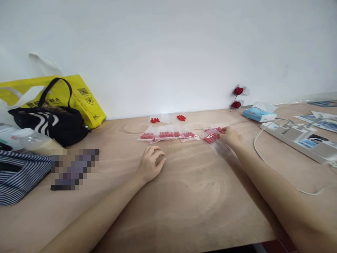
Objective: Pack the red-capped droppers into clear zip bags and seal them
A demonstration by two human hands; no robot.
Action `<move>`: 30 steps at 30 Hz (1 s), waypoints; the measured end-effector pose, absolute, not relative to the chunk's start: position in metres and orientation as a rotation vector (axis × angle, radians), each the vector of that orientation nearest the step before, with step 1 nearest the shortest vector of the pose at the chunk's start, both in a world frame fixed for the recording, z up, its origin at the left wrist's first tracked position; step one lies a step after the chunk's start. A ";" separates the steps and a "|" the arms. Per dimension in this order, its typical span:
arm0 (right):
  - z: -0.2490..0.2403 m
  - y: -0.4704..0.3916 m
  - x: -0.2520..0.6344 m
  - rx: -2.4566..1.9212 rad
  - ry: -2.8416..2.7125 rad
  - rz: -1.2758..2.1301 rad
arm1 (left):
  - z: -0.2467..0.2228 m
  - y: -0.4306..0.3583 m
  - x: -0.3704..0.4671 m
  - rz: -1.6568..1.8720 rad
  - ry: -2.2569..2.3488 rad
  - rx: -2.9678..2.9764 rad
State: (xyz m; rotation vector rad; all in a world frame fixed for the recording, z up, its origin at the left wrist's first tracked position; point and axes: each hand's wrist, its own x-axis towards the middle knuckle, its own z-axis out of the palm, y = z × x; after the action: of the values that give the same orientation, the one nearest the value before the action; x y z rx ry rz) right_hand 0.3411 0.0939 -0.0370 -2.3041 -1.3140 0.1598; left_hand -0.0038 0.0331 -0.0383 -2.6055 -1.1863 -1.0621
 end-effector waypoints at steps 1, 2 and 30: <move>-0.037 0.095 0.341 -2.285 -1.313 0.164 | -0.038 0.034 -0.003 -1.066 -1.188 -2.620; -0.037 0.095 0.342 -2.255 -1.323 0.170 | -0.038 0.034 -0.002 -1.068 -1.189 -2.635; -0.018 0.061 0.204 -0.714 -1.558 0.752 | -0.020 0.051 0.019 -2.021 -1.231 -2.659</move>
State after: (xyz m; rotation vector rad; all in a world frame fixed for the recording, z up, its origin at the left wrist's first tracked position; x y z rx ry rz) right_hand 0.2044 0.0613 -0.0176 -0.7143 -1.5575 0.7519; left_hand 0.0192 0.0510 -0.0197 -2.6591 -1.2311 -2.0206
